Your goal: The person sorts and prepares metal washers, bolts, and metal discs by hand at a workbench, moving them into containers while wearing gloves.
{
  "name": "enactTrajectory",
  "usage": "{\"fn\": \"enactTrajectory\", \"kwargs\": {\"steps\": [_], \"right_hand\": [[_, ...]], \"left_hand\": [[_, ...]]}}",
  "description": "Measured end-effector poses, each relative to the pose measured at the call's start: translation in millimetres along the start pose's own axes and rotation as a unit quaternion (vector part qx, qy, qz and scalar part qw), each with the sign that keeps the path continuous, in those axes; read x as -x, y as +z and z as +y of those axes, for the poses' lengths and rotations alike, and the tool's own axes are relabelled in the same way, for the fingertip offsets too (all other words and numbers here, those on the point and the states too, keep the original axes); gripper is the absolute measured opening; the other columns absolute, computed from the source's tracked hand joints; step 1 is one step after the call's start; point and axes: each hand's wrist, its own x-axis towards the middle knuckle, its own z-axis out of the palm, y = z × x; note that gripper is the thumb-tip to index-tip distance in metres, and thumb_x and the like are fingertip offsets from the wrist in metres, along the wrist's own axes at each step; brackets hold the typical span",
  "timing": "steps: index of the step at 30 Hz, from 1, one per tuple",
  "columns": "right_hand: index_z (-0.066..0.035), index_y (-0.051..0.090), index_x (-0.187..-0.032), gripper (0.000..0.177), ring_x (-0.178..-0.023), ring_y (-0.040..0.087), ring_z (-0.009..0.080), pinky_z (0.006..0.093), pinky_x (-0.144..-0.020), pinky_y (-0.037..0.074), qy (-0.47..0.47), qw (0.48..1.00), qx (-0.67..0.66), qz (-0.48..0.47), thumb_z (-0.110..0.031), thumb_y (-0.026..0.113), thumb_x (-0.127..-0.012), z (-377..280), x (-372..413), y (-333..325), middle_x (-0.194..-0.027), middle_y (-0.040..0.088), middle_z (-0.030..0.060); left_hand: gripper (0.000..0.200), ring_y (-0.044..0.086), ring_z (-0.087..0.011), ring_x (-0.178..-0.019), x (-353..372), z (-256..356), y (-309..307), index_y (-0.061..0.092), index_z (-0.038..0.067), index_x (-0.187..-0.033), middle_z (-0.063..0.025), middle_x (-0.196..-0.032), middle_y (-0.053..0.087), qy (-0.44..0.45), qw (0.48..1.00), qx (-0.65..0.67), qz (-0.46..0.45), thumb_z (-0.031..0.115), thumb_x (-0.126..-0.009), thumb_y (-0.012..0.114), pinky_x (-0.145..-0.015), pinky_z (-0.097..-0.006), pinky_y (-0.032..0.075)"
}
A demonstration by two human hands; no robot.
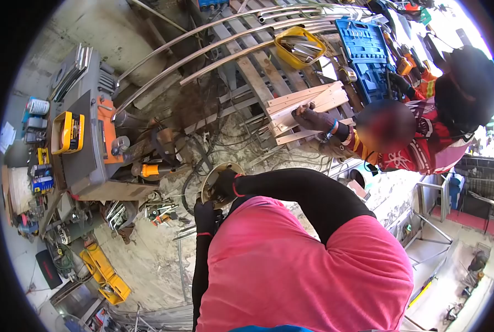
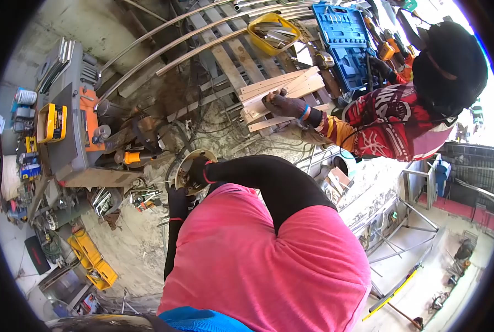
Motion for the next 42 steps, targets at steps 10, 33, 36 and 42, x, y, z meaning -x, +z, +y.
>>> {"fn": "enactTrajectory", "kwargs": {"steps": [10, 33, 36, 42], "right_hand": [[-0.024, 0.08, -0.089, 0.018, -0.079, 0.073, 0.0293, 0.0504, -0.064, 0.054, 0.056, 0.997, 0.005, -0.06, -0.036, 0.07, -0.081, -17, 29, -71, -0.082, 0.075, 0.0044], [-0.014, 0.068, -0.105, 0.027, -0.089, 0.07, 0.0374, 0.0469, -0.076, 0.056, 0.598, 0.751, 0.099, 0.261, -0.034, 0.069, -0.086, 174, 284, -342, -0.091, 0.072, 0.0158], [-0.016, 0.068, -0.106, 0.033, -0.091, 0.07, 0.037, 0.0477, -0.075, 0.055, 0.578, 0.76, 0.12, 0.271, -0.039, 0.071, -0.083, 215, 321, -317, -0.093, 0.073, 0.0151], [-0.017, 0.07, -0.106, 0.033, -0.094, 0.071, 0.0358, 0.0466, -0.077, 0.056, 0.597, 0.77, 0.098, 0.203, -0.04, 0.072, -0.082, 234, 324, -303, -0.098, 0.074, 0.0144]], "left_hand": [[0.029, 0.064, -0.0238, -0.054, -14, -1, 9, 0.058, -0.002, -0.111, -0.0157, -0.087, 0.068, 0.187, 0.969, -0.152, -0.047, 0.01, -0.085, 0.053, -0.046, -0.0336, 0.05], [0.047, 0.063, -0.0233, -0.053, -14, -1, -44, 0.053, 0.005, -0.127, -0.0134, -0.087, 0.066, -0.02, 0.99, 0.089, 0.109, 0.012, -0.081, 0.053, -0.042, -0.0311, 0.047], [0.042, 0.065, -0.0239, -0.055, -23, -16, -60, 0.055, 0.001, -0.122, -0.0142, -0.086, 0.068, -0.01, 0.986, 0.095, 0.134, 0.013, -0.082, 0.053, -0.043, -0.0324, 0.05], [0.028, 0.069, -0.0254, -0.061, -19, -23, -80, 0.056, 0.001, -0.11, -0.0144, -0.077, 0.069, -0.001, 0.986, 0.075, 0.147, 0.02, -0.09, 0.051, -0.048, -0.0335, 0.054]]}}
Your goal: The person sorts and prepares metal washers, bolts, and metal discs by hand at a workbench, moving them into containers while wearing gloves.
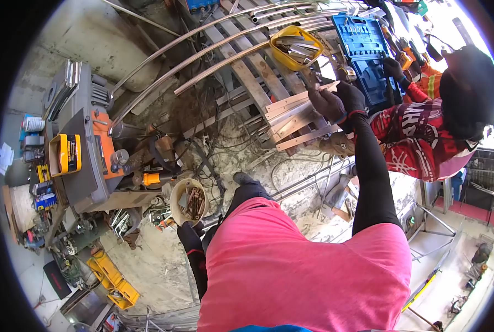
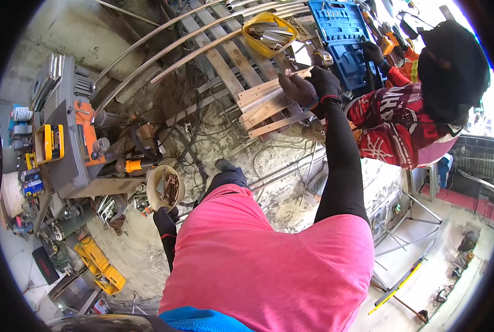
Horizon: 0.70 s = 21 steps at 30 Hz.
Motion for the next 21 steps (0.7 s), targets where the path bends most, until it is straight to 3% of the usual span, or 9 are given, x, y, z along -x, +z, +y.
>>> {"fn": "enactTrajectory", "kwargs": {"steps": [7, 9, 11, 13, 14, 17, 18, 20, 21], "right_hand": [[-0.016, 0.068, -0.117, 0.032, -0.097, 0.069, 0.0407, 0.0497, -0.082, 0.055, -0.031, 0.999, -0.042, -0.012, -0.036, 0.061, -0.092, 14, 4, -17, -0.103, 0.073, 0.0182], [-0.014, 0.067, -0.115, 0.03, -0.096, 0.068, 0.0425, 0.0522, -0.08, 0.055, 0.053, 0.997, 0.043, -0.027, -0.033, 0.057, -0.095, 15, 5, -37, -0.101, 0.072, 0.0211], [-0.008, 0.066, -0.109, 0.027, -0.09, 0.069, 0.0423, 0.054, -0.076, 0.055, 0.062, 0.996, 0.06, 0.029, -0.028, 0.052, -0.096, -13, 32, -60, -0.098, 0.073, 0.0189], [-0.008, 0.065, -0.104, 0.022, -0.084, 0.068, 0.0423, 0.053, -0.072, 0.055, 0.02, 0.977, -0.012, 0.212, -0.025, 0.053, -0.097, -64, 64, -71, -0.089, 0.071, 0.0176], [-0.008, 0.064, -0.103, 0.02, -0.081, 0.067, 0.0425, 0.0525, -0.071, 0.054, 0.024, 0.975, -0.107, 0.193, -0.024, 0.054, -0.096, -85, 74, -50, -0.085, 0.069, 0.0176], [-0.007, 0.062, -0.103, 0.018, -0.081, 0.066, 0.0418, 0.05, -0.072, 0.053, -0.235, 0.908, -0.254, 0.234, -0.022, 0.059, -0.093, -201, 135, -14, -0.087, 0.067, 0.0195], [-0.006, 0.062, -0.104, 0.019, -0.082, 0.065, 0.0415, 0.049, -0.073, 0.053, -0.249, 0.902, -0.316, 0.154, -0.021, 0.061, -0.092, -244, 163, 9, -0.09, 0.066, 0.0198], [-0.006, 0.063, -0.108, 0.023, -0.086, 0.065, 0.0405, 0.0467, -0.074, 0.053, -0.292, 0.899, -0.325, -0.035, -0.021, 0.063, -0.089, -321, 219, 34, -0.097, 0.067, 0.0202], [-0.007, 0.064, -0.111, 0.027, -0.089, 0.066, 0.0398, 0.0455, -0.075, 0.053, -0.319, 0.9, -0.265, -0.131, -0.021, 0.065, -0.088, -357, 252, 38, -0.1, 0.068, 0.0202]], "left_hand": [[0.034, 0.068, -0.0232, -0.059, -1, -12, -14, 0.059, 0.001, -0.117, -0.0129, -0.08, 0.069, -0.03, 0.999, 0.025, 0.029, 0.018, -0.09, 0.048, -0.046, -0.0321, 0.053], [0.033, 0.068, -0.0234, -0.059, -1, -16, -21, 0.06, 0.0, -0.115, -0.0127, -0.078, 0.069, -0.028, 0.999, 0.028, 0.027, 0.018, -0.09, 0.048, -0.046, -0.0321, 0.053], [0.033, 0.069, -0.0241, -0.06, 3, -21, -29, 0.061, -0.003, -0.111, -0.0134, -0.079, 0.07, -0.037, 0.998, 0.042, 0.025, 0.02, -0.089, 0.049, -0.048, -0.0325, 0.054], [0.034, 0.069, -0.0249, -0.062, 5, -29, -39, 0.061, -0.006, -0.107, -0.0145, -0.08, 0.07, -0.045, 0.997, 0.055, 0.02, 0.021, -0.089, 0.05, -0.049, -0.0331, 0.055], [0.036, 0.07, -0.0254, -0.063, 4, -40, -46, 0.061, -0.006, -0.109, -0.015, -0.08, 0.071, -0.065, 0.995, 0.074, 0.024, 0.022, -0.09, 0.05, -0.05, -0.0336, 0.056], [0.036, 0.072, -0.027, -0.068, 9, -61, -66, 0.065, -0.003, -0.107, -0.0146, -0.08, 0.071, -0.097, 0.99, 0.087, 0.045, 0.026, -0.092, 0.051, -0.053, -0.0351, 0.058], [0.034, 0.071, -0.0267, -0.065, -14, -104, -87, 0.065, -0.002, -0.103, -0.0138, -0.078, 0.07, 0.009, 0.999, -0.025, 0.021, 0.027, -0.093, 0.051, -0.053, -0.0348, 0.058], [0.03, 0.069, -0.0253, -0.06, -10, -133, -119, 0.065, 0.0, -0.096, -0.012, -0.073, 0.068, 0.044, 0.998, -0.031, 0.015, 0.027, -0.093, 0.052, -0.051, -0.0346, 0.056], [0.028, 0.068, -0.0242, -0.056, 8, -113, -117, 0.064, 0.0, -0.092, -0.011, -0.07, 0.066, -0.013, 0.996, 0.083, 0.024, 0.026, -0.093, 0.053, -0.05, -0.0345, 0.055]]}}
